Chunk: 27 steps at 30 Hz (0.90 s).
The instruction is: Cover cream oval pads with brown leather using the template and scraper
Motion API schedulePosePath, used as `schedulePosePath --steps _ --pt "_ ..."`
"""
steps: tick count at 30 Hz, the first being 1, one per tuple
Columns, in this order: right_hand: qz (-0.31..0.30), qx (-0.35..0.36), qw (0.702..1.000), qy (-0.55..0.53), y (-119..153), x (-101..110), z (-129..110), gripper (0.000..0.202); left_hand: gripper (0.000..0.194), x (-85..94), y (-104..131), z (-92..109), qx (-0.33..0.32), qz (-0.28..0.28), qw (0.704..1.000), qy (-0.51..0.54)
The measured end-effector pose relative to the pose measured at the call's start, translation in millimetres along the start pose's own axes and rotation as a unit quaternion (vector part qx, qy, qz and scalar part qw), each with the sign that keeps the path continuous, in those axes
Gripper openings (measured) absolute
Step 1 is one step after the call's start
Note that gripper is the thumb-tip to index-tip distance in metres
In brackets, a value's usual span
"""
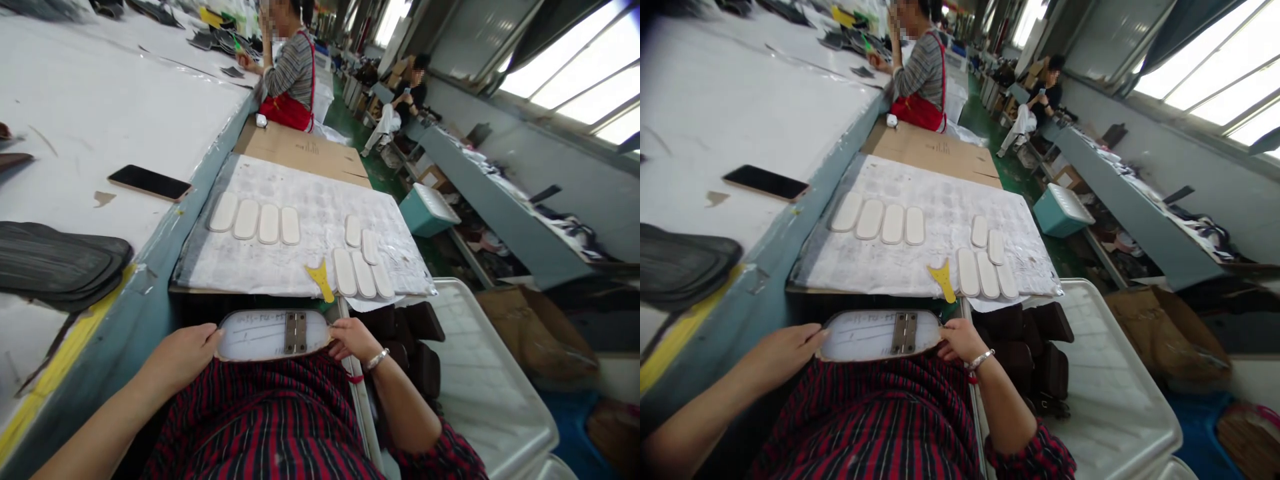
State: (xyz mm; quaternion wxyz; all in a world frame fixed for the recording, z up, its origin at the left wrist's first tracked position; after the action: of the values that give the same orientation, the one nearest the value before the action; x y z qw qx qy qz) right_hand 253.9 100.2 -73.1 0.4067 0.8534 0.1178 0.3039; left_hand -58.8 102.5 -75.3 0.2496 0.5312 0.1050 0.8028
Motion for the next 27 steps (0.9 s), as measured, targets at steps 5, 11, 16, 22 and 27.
schedulePosePath --steps 5,11,16,22,27 --pt "0.017 0.018 1.0 0.004 -4 5 2 0.03 0.041 0.3 -1 1 0.006 0.003 1.0 -0.013" --pt "0.003 0.025 1.0 0.016 -11 6 2 0.028 0.041 0.5 1 1 0.008 -0.005 1.0 0.002" --pt "0.022 0.026 0.999 0.017 -11 3 4 0.029 0.041 0.2 0 -2 0.012 -0.003 1.0 0.014" --pt "0.094 0.084 0.985 0.119 6 4 0 0.031 0.04 -2.3 0 -5 0.008 -0.009 1.0 0.025" --pt "0.171 0.116 0.951 0.231 8 3 -6 0.026 0.036 -3.9 6 2 0.016 0.011 1.0 0.002"
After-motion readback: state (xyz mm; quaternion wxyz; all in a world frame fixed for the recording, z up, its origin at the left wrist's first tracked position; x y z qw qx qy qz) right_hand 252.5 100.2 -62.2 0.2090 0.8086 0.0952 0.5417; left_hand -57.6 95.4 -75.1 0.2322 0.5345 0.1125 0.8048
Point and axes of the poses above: each hand's wrist, its own y-axis away from the middle knuckle, its own x-axis out of the back of the hand, z = x × y, the point moved 2 cm from there along -y, towards the middle knuckle, and after that the axes turned 5 degrees about -x, right-handed, at the moved point
